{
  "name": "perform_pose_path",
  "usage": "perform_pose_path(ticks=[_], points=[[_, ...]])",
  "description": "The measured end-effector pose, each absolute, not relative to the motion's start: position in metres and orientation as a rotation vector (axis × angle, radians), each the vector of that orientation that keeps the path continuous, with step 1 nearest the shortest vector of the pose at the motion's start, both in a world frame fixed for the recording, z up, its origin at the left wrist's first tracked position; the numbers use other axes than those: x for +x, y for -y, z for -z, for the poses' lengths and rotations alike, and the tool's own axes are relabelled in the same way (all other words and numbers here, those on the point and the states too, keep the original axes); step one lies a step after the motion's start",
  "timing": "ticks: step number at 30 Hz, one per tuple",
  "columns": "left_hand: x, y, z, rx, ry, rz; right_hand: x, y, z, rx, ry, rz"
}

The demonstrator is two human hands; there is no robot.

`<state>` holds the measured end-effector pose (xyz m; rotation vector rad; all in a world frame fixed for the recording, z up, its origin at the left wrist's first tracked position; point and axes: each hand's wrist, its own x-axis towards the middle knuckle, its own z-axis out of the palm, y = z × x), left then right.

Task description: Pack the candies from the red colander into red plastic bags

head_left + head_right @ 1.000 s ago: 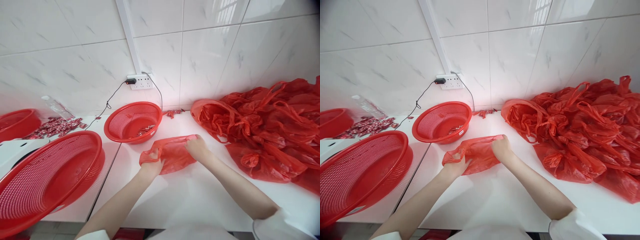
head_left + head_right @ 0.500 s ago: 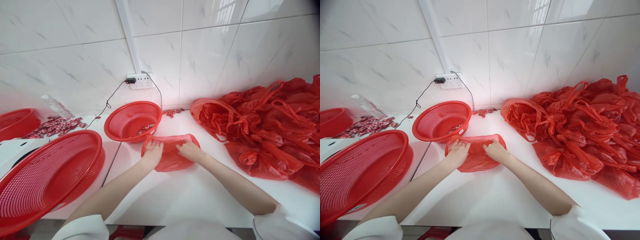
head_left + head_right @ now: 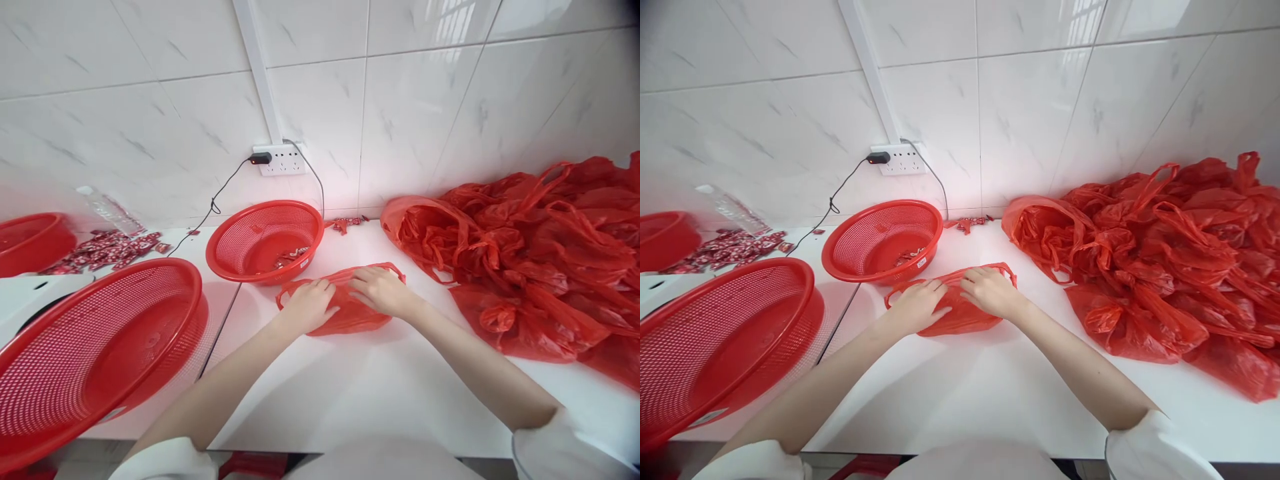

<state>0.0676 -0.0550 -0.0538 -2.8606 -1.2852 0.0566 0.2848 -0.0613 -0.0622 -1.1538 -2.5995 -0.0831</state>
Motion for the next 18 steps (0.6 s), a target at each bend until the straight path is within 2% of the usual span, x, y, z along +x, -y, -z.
perform_pose_path(ticks=[3, 6, 9, 12, 13, 15, 17, 18], points=[[0.073, 0.054, 0.073, -2.867, 1.305, 0.162, 0.280, 0.055, 0.082, -1.050, 2.580, 0.126], [0.065, 0.047, 0.102, -3.015, 1.375, 0.183, 0.286, 0.045, 0.111, -1.091, 2.628, 0.096], [0.052, 0.041, 0.127, -3.238, 1.502, 0.153, 0.294, 0.036, 0.136, -1.216, 2.651, -0.077], [0.047, 0.040, 0.138, -3.377, 1.670, 0.375, 0.299, 0.031, 0.147, -1.245, 2.656, -0.218], [0.047, 0.040, 0.137, -3.410, 1.708, 0.562, 0.299, 0.031, 0.148, -1.230, 2.658, -0.236], [0.049, 0.037, 0.130, -3.413, 1.873, 1.152, 0.300, 0.031, 0.147, -1.192, 2.650, -0.236], [0.049, 0.032, 0.116, -3.125, 2.282, 2.007, 0.301, 0.032, 0.145, -1.167, 2.618, -0.204], [0.047, 0.029, 0.108, -2.780, 2.545, 2.473, 0.302, 0.033, 0.145, -1.165, 2.590, -0.180]])
